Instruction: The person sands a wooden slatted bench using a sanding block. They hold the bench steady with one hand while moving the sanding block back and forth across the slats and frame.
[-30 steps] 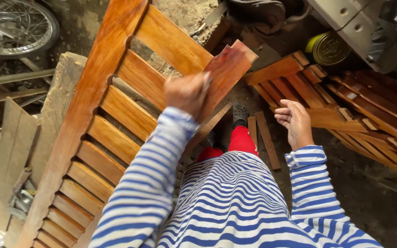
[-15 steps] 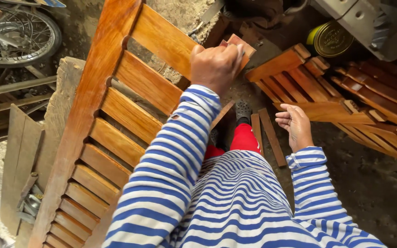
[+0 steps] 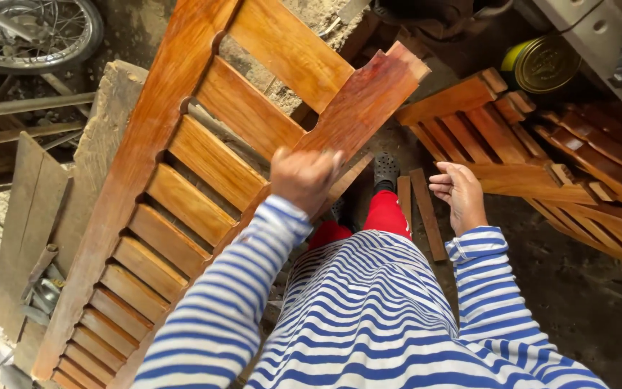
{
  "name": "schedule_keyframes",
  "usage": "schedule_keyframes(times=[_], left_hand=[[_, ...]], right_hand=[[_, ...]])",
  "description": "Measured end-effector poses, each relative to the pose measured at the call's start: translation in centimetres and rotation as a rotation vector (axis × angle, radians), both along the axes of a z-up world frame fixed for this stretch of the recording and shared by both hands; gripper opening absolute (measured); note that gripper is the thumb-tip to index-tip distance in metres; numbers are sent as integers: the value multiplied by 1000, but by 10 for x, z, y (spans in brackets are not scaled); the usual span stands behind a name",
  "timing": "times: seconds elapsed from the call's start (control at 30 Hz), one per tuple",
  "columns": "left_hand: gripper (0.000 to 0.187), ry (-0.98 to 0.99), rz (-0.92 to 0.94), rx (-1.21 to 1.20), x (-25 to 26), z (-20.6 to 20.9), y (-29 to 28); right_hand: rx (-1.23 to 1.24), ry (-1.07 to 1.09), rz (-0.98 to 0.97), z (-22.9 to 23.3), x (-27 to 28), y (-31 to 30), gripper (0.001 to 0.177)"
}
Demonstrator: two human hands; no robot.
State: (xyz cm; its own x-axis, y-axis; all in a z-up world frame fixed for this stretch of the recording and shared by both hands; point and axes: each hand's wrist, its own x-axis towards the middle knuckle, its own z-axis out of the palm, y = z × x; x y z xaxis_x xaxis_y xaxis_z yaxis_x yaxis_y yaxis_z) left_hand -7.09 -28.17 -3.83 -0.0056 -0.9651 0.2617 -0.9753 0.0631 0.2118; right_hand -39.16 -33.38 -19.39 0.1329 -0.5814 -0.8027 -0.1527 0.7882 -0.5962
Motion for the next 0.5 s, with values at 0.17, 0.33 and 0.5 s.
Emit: schedule_keyframes(times=[0.17, 0.33, 0.5], left_hand=[[26, -113, -43, -291, -26, -25, -103], [29, -8, -19, -203, -42, -14, -116], [32, 27, -61, -137, -34, -3, -65]], right_hand=[[-37, 62, -8, 9, -8, -2, 28], [23, 116, -73, 17, -26, -3, 27], [-30, 100, -58, 7, -39, 5, 29]])
